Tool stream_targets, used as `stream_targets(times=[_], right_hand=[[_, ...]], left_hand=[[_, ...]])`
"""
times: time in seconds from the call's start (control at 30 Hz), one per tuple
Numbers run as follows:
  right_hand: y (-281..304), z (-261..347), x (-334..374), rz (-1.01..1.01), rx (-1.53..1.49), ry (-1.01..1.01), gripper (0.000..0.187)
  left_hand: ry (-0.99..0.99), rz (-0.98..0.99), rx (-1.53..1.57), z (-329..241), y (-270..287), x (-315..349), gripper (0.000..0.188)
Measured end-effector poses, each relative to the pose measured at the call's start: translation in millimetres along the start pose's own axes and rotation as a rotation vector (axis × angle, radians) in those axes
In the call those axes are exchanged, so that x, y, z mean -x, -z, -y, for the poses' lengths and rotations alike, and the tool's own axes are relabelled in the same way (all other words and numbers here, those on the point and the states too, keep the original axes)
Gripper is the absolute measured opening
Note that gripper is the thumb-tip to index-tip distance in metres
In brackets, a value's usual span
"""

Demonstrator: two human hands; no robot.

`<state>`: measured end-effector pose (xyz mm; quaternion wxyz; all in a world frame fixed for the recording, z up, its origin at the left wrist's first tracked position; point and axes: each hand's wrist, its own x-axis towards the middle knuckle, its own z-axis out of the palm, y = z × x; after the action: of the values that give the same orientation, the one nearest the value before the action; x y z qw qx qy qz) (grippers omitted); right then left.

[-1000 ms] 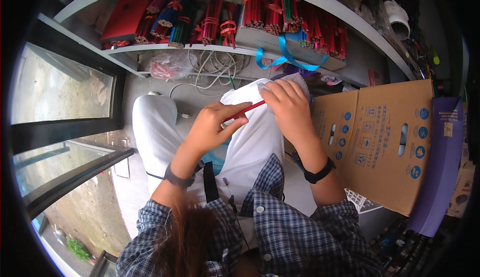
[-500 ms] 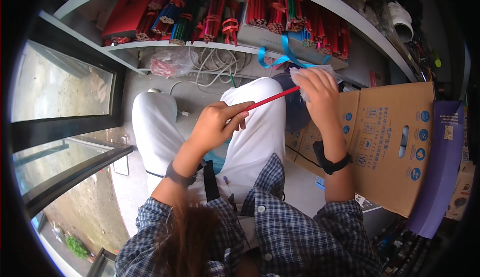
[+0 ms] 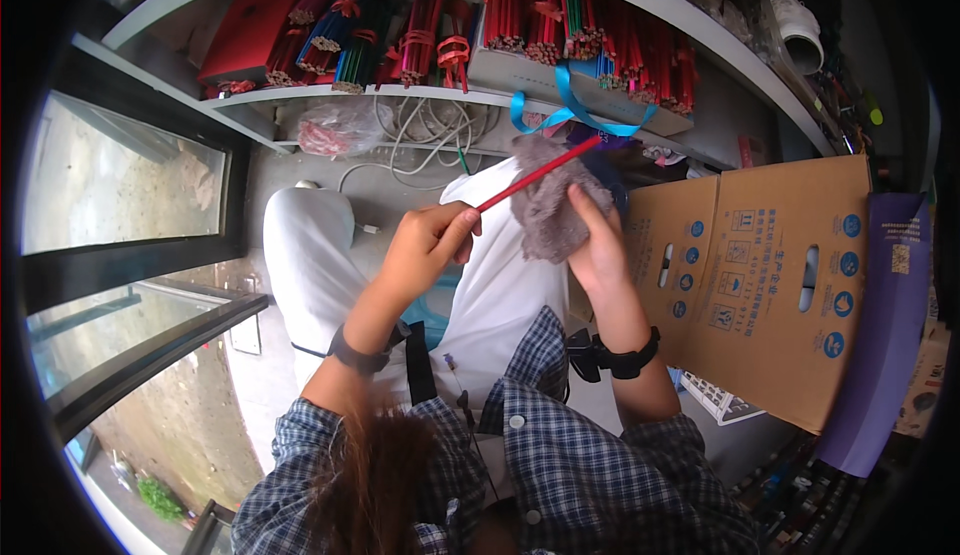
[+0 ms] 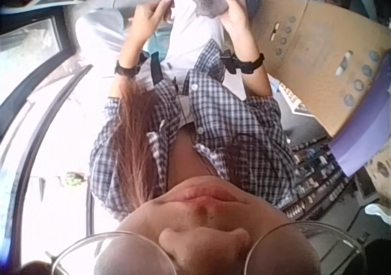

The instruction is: The person takes red sticks from a shelf, wipes them with a cloth, and attaches decorative ribbons.

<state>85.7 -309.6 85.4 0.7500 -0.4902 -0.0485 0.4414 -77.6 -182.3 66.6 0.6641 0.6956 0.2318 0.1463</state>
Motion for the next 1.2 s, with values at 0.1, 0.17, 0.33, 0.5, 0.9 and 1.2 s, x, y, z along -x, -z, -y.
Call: stream_targets(times=[0.1, 0.17, 0.33, 0.5, 0.9, 1.2], right_hand=[[-17.9, -15.8, 5.3, 0.042, 0.079, -0.014, 0.035], [-18.2, -16.3, 0.3, 0.055, 0.073, -0.023, 0.033], [-2.3, -16.4, -8.2, -0.017, 0.014, -0.062, 0.028], [49.4, 16.1, -25.9, -0.198, -0.066, 0.129, 0.029], [2.1, -15.1, 30.3, 0.258, 0.272, 0.032, 0.037], [-28.0, -24.5, 33.9, 0.524, 0.399, -0.112, 0.032]], left_hand=[[-0.032, 0.119, -0.159, 0.0, -6.0, 0.4, 0.025], [0.022, 0.097, -0.204, -3.7, -4.9, 1.8, 0.024], [-0.031, 0.119, -0.300, -1.6, -1.3, -0.3, 0.024], [-0.043, 0.128, -0.350, -3.3, 6.2, 0.3, 0.026], [-0.041, -0.004, 0.248, 16.2, -6.5, -0.7, 0.015], [0.045, 0.087, 0.459, 12.2, -5.4, -1.6, 0.020]])
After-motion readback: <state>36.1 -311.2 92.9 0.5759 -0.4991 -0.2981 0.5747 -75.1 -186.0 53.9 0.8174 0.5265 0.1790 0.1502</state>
